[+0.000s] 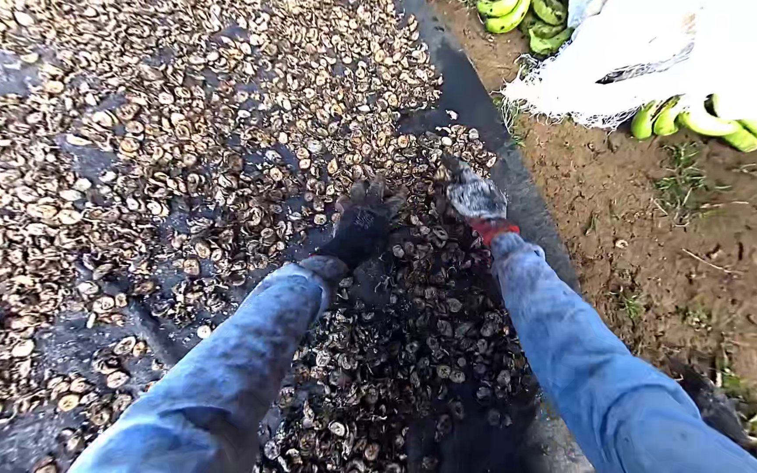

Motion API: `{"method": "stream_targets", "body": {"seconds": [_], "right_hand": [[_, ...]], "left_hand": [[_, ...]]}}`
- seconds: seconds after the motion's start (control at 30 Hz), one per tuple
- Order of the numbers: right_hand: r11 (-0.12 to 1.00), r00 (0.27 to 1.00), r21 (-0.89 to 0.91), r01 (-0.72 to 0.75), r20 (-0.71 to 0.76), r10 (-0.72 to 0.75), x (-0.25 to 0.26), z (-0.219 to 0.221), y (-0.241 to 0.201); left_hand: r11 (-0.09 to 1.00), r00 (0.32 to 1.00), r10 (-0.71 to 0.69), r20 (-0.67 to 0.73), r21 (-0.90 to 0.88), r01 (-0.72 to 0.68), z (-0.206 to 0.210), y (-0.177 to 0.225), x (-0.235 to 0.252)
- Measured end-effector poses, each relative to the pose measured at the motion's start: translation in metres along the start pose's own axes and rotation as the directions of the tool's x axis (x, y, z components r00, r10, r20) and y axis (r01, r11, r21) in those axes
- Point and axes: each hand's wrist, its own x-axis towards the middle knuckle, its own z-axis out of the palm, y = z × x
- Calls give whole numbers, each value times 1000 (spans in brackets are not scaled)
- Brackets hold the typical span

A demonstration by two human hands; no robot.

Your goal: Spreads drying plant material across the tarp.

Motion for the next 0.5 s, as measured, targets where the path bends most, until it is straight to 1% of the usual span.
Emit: {"method": "stream_targets", "body": {"seconds": [0.07, 0.1, 0.13, 0.17, 0.2, 0.23, 0.27, 0.3, 0.33, 0.37, 0.4, 0.43, 0.47, 0.5], "right_hand": [[986, 998, -160, 43, 56, -34, 41, -7, -16], [967, 993, -241, 76, 109, -51, 50, -6, -19], [951, 985, -286, 116, 156, -73, 48, 2, -15], [917, 976, -341, 205, 146, -164, 48, 19, -1], [883, 951, -356, 307, 147, -271, 43, 35, 17], [840, 915, -363, 404, 138, -380, 40, 47, 35], [795, 877, -380, 473, 115, -466, 45, 53, 50], [763, 854, -399, 509, 120, -506, 58, 53, 57], [755, 849, -401, 520, 146, -507, 72, 49, 56], [764, 858, -393, 512, 186, -479, 85, 44, 52], [778, 870, -389, 493, 226, -439, 96, 38, 46], [789, 870, -374, 487, 287, -401, 100, 30, 38], [789, 845, -343, 509, 375, -382, 100, 21, 32], [768, 796, -308, 562, 454, -400, 95, 11, 30]], "left_hand": [[992, 992, -121, 27, 22, 121, 10, -2, 23], [993, 993, -119, 18, 29, 118, 17, 5, 26], [998, 999, -52, 5, 35, 52, 27, 14, 21], [999, 999, 44, -3, 4, -44, 38, 22, 12], [989, 989, 143, -40, -31, -144, 50, 26, 0], [977, 978, 206, -38, -39, -208, 57, 27, -13], [970, 970, 244, -16, -7, -244, 61, 22, -23], [973, 974, 226, 29, 31, -227, 61, 14, -33], [984, 985, 165, 57, 53, -168, 58, 8, -42], [996, 996, 66, 62, 62, -70, 52, 9, -48], [995, 998, -44, 41, 88, 40, 44, 19, -51], [986, 992, -127, 24, 115, 123, 32, 39, -51], [985, 989, -148, -22, 88, 149, 24, 66, -51], [992, 990, -121, -76, 25, 124, 21, 100, -52]]}}
